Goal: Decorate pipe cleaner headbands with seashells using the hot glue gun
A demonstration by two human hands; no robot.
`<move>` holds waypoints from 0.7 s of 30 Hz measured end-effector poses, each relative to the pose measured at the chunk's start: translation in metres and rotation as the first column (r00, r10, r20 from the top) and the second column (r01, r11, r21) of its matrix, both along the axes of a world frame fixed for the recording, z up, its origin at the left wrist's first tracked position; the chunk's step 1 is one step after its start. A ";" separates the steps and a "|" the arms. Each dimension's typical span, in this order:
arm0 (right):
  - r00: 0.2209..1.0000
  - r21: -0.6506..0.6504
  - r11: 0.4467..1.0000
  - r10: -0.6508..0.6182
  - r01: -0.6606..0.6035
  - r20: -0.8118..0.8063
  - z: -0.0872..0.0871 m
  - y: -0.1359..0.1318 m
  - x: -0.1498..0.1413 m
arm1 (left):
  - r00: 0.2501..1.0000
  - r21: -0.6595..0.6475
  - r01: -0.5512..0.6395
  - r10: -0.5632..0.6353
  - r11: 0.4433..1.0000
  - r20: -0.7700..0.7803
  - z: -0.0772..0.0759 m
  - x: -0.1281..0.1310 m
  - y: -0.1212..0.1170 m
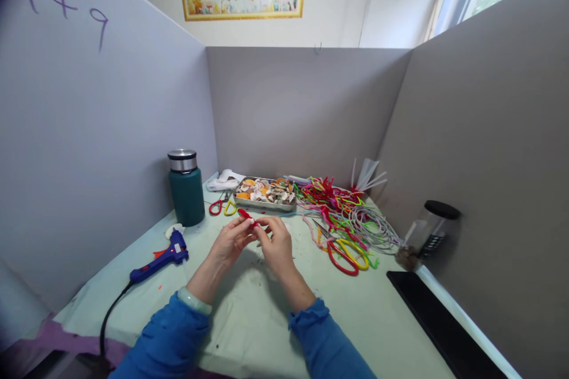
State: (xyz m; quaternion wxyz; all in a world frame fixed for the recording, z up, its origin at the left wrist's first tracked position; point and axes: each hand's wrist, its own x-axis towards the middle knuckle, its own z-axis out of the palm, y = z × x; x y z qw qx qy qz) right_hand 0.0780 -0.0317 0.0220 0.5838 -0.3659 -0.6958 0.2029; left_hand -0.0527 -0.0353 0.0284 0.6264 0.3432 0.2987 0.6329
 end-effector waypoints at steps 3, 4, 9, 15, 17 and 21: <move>0.996 0.065 0.998 -0.024 0.018 0.082 -0.002 0.000 0.000 | 1.000 0.006 0.006 -0.006 1.000 -0.012 -0.002 -0.001 0.001; 0.994 0.093 0.995 -0.032 0.023 0.101 -0.004 0.001 0.000 | 1.000 0.006 0.008 -0.008 1.000 -0.017 -0.003 -0.002 0.001; 0.980 0.245 0.969 -0.067 0.019 0.189 -0.009 0.007 0.003 | 0.998 -0.007 0.040 -0.041 0.999 -0.046 -0.005 -0.005 0.002; 0.971 0.265 0.964 -0.074 0.011 0.229 -0.018 0.013 0.005 | 0.995 -0.031 0.053 -0.055 0.998 -0.088 -0.007 -0.010 0.007; 0.973 0.261 0.965 -0.064 0.004 0.221 -0.021 0.014 0.004 | 0.993 -0.041 0.063 -0.067 0.997 -0.100 -0.010 -0.011 0.008; 0.977 0.270 0.963 -0.068 0.011 0.202 -0.025 0.015 0.003 | 0.991 -0.049 0.076 -0.081 0.996 -0.105 -0.015 -0.011 0.009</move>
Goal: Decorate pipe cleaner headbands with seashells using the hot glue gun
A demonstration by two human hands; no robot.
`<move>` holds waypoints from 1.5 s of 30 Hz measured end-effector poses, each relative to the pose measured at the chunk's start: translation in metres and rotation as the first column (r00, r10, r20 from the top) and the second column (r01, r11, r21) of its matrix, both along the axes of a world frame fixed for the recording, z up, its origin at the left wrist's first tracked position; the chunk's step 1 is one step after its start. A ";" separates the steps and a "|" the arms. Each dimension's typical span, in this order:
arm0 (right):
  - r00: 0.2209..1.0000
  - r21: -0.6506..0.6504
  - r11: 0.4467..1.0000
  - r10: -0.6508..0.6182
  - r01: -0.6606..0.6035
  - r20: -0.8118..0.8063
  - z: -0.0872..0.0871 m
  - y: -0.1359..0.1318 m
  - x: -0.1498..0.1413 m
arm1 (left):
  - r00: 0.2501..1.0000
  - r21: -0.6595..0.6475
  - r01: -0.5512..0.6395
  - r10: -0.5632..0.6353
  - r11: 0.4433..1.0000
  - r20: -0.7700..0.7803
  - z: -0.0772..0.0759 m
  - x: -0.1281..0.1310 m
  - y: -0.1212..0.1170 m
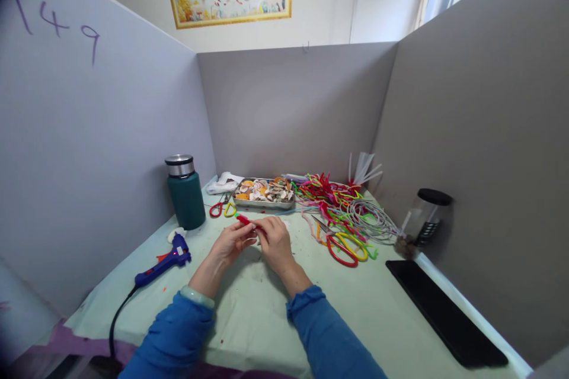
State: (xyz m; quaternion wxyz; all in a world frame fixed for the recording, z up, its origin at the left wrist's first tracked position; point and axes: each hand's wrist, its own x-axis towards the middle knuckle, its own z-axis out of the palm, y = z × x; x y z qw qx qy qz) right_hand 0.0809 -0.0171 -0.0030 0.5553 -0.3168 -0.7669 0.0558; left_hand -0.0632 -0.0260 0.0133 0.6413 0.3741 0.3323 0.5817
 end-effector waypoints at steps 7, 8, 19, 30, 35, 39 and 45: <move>0.997 -0.014 0.997 -0.077 0.077 -0.011 0.002 -0.004 -0.001 | 1.000 0.038 -0.024 0.025 0.999 -0.011 -0.002 0.004 -0.001; 0.996 -0.012 0.996 -0.086 0.086 -0.015 0.003 -0.004 -0.001 | 0.999 0.060 -0.038 0.039 0.997 -0.022 -0.001 0.005 -0.001; 0.836 -0.351 0.936 -0.161 -0.039 -0.524 -0.001 -0.002 0.003 | 0.983 0.304 -0.101 0.142 0.947 -0.115 0.001 0.009 -0.003; 0.524 -0.434 0.616 -0.039 -0.658 -0.851 0.003 -0.003 0.001 | 0.993 0.168 -0.066 0.081 0.984 -0.086 -0.002 0.013 -0.001; 0.472 -0.393 0.590 -0.022 -0.705 -0.881 0.002 -0.003 0.000 | 0.998 0.102 -0.036 0.041 0.994 -0.048 -0.004 0.014 0.000; 0.463 -0.383 0.580 -0.010 -0.719 -0.886 0.002 -0.003 -0.003 | 1.000 0.077 -0.017 0.018 0.997 -0.012 -0.003 0.013 -0.002; 0.459 -0.379 0.580 -0.009 -0.721 -0.888 0.001 -0.002 -0.005 | 1.000 0.068 -0.014 0.014 0.998 -0.006 -0.002 0.013 -0.002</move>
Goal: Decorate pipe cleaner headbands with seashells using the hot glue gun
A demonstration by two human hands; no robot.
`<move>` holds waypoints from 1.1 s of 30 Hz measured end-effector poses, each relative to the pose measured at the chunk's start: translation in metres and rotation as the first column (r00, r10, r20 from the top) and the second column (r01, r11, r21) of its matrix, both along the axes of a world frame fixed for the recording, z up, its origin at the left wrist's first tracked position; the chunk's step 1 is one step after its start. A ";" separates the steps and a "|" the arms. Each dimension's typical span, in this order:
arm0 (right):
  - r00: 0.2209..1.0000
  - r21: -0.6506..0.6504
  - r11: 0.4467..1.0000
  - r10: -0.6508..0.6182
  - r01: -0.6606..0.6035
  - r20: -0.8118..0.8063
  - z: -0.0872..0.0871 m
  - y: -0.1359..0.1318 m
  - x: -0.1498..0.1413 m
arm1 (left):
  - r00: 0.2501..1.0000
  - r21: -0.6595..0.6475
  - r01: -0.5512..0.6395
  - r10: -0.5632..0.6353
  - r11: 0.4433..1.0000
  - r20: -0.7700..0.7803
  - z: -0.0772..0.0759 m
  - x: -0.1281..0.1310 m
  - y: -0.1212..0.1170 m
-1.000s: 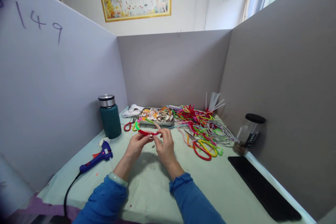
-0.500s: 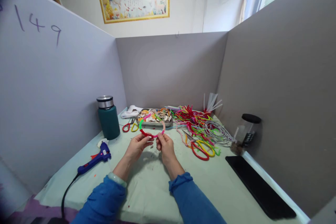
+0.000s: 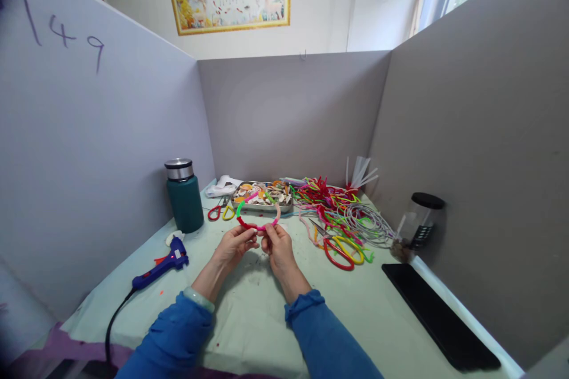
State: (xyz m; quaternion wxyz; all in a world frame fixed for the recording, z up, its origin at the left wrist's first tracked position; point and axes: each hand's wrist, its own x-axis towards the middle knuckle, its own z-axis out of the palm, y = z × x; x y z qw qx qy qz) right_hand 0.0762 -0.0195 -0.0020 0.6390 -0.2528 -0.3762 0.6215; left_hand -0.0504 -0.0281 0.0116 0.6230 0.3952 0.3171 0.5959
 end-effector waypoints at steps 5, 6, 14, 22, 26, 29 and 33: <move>1.000 -0.037 0.999 0.011 -0.011 -0.013 -0.002 0.000 -0.002 | 1.000 -0.001 -0.015 0.015 1.000 0.022 -0.002 0.000 0.001; 1.000 -0.037 0.999 0.010 -0.010 -0.011 -0.002 0.000 -0.003 | 1.000 -0.001 -0.021 0.021 1.000 0.023 -0.002 0.001 0.001; 1.000 -0.017 1.000 -0.001 0.001 -0.003 -0.001 -0.002 -0.005 | 0.999 0.002 -0.025 0.025 1.000 0.020 -0.001 0.001 0.001; 0.999 -0.038 0.999 0.016 -0.017 -0.039 -0.001 -0.001 -0.005 | 0.998 0.010 -0.037 0.036 0.999 0.056 -0.005 0.000 0.003; 1.000 -0.051 0.999 0.010 -0.012 -0.030 -0.002 -0.001 -0.007 | 0.996 0.004 -0.061 0.060 0.998 0.066 -0.005 0.001 0.002; 1.000 -0.062 0.998 0.009 -0.008 0.016 -0.004 0.001 -0.008 | 0.995 -0.012 -0.075 0.075 0.997 0.071 -0.003 0.001 0.002; 0.970 -0.053 0.997 -0.036 0.050 0.239 -0.009 0.003 -0.008 | 0.990 -0.039 -0.105 0.108 0.994 0.091 -0.003 0.000 0.002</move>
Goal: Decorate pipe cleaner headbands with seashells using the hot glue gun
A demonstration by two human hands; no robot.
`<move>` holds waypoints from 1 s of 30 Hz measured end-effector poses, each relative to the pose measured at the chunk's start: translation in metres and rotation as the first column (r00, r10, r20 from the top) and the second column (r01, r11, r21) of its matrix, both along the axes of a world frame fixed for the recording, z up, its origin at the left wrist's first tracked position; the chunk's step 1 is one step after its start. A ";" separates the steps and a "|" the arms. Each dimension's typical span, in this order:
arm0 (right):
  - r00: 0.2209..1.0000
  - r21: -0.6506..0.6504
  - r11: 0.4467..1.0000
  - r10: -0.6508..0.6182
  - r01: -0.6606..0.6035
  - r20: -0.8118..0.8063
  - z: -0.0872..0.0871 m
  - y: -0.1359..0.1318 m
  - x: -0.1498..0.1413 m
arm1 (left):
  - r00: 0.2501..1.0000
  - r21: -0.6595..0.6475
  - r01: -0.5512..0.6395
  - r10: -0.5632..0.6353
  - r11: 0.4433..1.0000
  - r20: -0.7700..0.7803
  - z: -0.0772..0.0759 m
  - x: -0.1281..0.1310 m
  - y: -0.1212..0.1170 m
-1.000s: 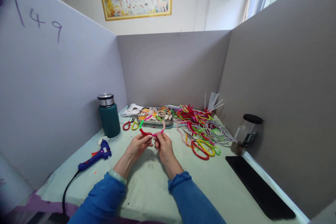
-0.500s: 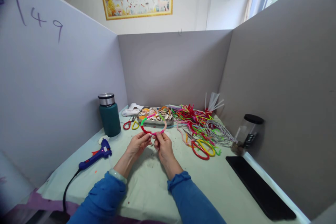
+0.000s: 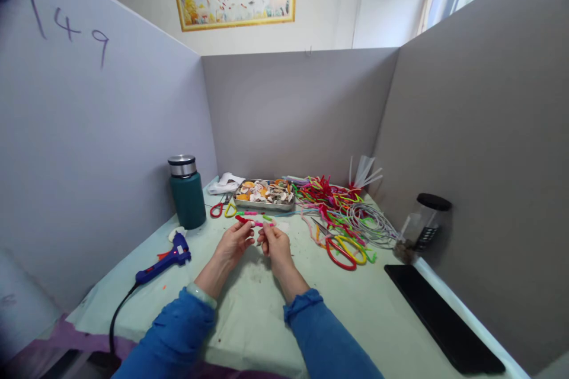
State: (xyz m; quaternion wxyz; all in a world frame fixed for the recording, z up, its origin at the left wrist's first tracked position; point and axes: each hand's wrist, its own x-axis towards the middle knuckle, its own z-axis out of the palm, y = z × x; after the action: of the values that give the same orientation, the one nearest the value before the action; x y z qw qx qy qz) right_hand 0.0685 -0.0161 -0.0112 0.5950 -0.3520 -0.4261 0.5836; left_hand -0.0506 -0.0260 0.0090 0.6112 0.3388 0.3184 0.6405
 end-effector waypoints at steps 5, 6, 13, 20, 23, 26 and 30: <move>0.937 0.314 0.930 -0.266 0.188 0.227 -0.004 0.000 -0.002 | 0.999 -0.017 0.007 -0.006 1.000 0.032 0.000 -0.001 0.001; 0.924 0.368 0.909 -0.296 0.195 0.242 -0.005 -0.001 -0.003 | 0.999 -0.017 0.007 -0.007 1.000 0.034 0.000 -0.001 0.001; 0.848 0.463 0.871 -0.365 0.164 0.385 -0.007 0.001 -0.008 | 0.999 -0.001 0.028 -0.027 1.000 0.039 -0.004 -0.001 0.002; 0.742 0.503 0.848 -0.444 0.167 0.503 -0.003 0.004 -0.009 | 0.998 -0.048 0.013 -0.010 0.999 0.061 -0.006 0.002 0.003; 0.740 0.513 0.843 -0.446 0.159 0.504 -0.001 0.005 -0.009 | 0.996 -0.047 0.004 0.000 0.999 0.087 -0.006 0.003 0.005; 0.753 0.514 0.843 -0.439 0.157 0.490 -0.001 0.005 -0.009 | 0.996 -0.042 0.011 -0.008 0.999 0.087 -0.008 0.002 0.006; 0.778 0.513 0.848 -0.409 0.131 0.477 -0.001 0.002 -0.008 | 0.996 -0.036 0.009 -0.006 0.999 0.089 -0.011 0.001 0.007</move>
State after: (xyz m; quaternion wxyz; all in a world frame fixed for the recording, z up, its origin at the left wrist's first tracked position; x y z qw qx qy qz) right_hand 0.0602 -0.0136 -0.0120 0.5845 -0.4206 -0.6507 0.2411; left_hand -0.0493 -0.0186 -0.0024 0.6332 0.3001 0.3012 0.6467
